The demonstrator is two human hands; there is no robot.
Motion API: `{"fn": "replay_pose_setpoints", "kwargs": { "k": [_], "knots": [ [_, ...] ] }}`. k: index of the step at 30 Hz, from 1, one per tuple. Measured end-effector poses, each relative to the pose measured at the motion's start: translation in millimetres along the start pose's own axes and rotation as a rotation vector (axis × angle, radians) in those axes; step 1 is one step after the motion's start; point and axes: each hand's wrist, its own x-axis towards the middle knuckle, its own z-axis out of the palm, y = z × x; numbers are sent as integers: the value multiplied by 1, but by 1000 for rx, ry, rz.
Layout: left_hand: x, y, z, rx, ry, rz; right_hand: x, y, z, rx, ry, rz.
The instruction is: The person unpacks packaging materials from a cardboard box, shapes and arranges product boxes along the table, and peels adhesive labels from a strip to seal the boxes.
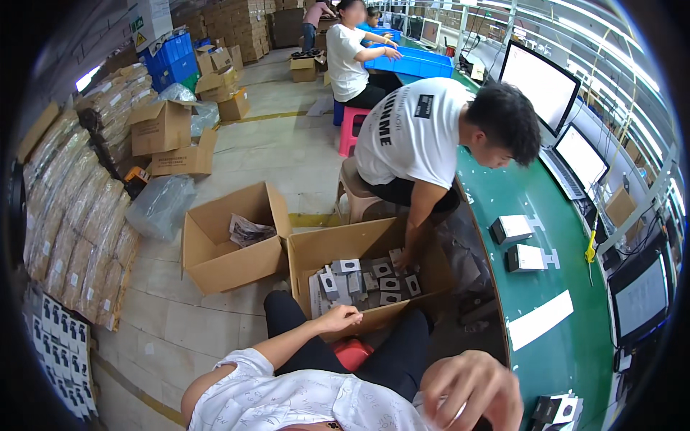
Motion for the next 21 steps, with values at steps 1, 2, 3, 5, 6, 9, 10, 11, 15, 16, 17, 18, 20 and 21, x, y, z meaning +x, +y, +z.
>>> {"fn": "replay_pose_setpoints", "kwargs": {
  "k": [1, 2, 3, 5, 6, 9, 10, 11, 15, 16, 17, 18, 20, 21],
  "knots": [
    [-14, -31, 7, -146, 7, -63, 15, 18, -5, 115, -148, -22],
    [-9, -32, 10, -290, -37, -85, 35, 19, -6, 156, -322, -25],
    [-5, -33, 12, -360, -119, -248, 44, 19, 1, 146, -319, -30],
    [-4, -52, 23, -558, -30, -534, 54, 23, 15, 195, -248, -62],
    [-8, -61, 26, -643, 56, -621, 54, 25, 18, 200, -249, -72],
    [-31, -95, 34, -739, 252, -801, 53, 27, 18, 268, -203, -121],
    [-34, -103, 32, -740, 266, -812, 52, 27, 17, 302, -206, -127],
    [-35, -110, 30, -765, 318, -835, 51, 28, 15, 336, -211, -133],
    [-16, -115, 37, -694, 304, -813, 58, 24, 19, 333, -221, -171],
    [-18, -119, 37, -626, 300, -817, 57, 26, 18, 318, -217, -185],
    [-19, -122, 39, -627, 309, -825, 55, 27, 17, 305, -210, -199],
    [-21, -124, 42, -596, 306, -821, 53, 28, 15, 305, -206, -217],
    [-21, -126, 46, -564, 294, -816, 51, 32, 12, 195, -186, -286],
    [-23, -127, 47, -516, 271, -823, 49, 35, 11, 115, -165, -332]
  ]
}}
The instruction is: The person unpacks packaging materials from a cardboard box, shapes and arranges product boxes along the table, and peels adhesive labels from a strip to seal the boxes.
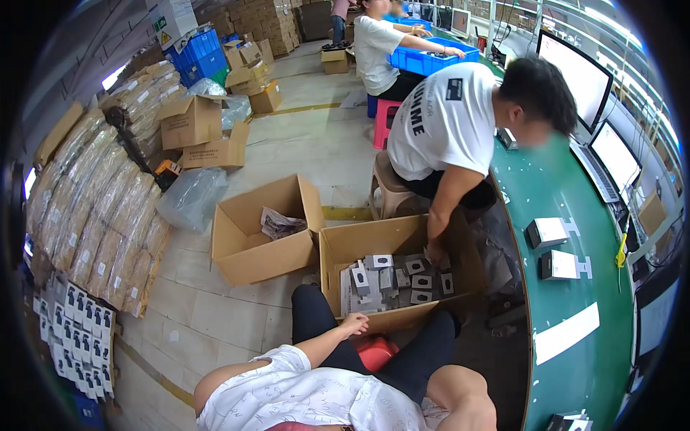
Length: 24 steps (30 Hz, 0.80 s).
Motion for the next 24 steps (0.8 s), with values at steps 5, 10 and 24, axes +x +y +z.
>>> {"fn": "replay_pose_setpoints", "kwargs": {
  "k": [5, 10, 24],
  "knots": [
    [1, 5, 11, 137, -20, -5, -10, -5, -2, -595, 33, -211],
    [0, 3, 9, 85, -32, 9, -12, 8, -2, -749, 123, -298],
    [-2, 5, 4, 102, -32, 12, -5, 12, 5, -456, 210, -200]
  ]
}}
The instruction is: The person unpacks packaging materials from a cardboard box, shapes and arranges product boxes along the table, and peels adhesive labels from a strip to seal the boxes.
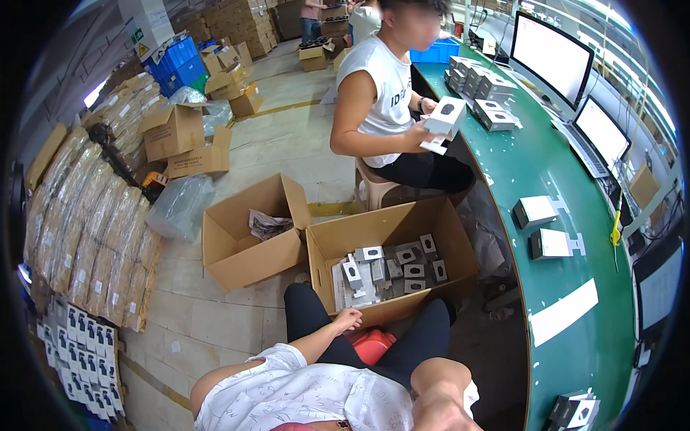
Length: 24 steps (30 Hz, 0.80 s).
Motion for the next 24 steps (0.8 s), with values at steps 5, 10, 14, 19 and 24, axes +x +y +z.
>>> {"fn": "replay_pose_setpoints", "kwargs": {
  "k": [5, 10, 14, 19, 24],
  "knots": [
    [0, 3, 3, 46, 1, 2, -2, -2, -4, 13, -17, -2],
    [1, 1, 5, 44, -2, 2, 0, -2, -6, 26, -27, -42],
    [1, -2, 9, 47, -1, 11, -2, -7, -3, 26, -18, -42],
    [-5, -13, -4, 37, 38, 2, -6, -8, 4, 46, -47, 19],
    [19, 7, 7, 88, -59, 46, 1, -8, -1, -190, -61, -133]
  ]
}}
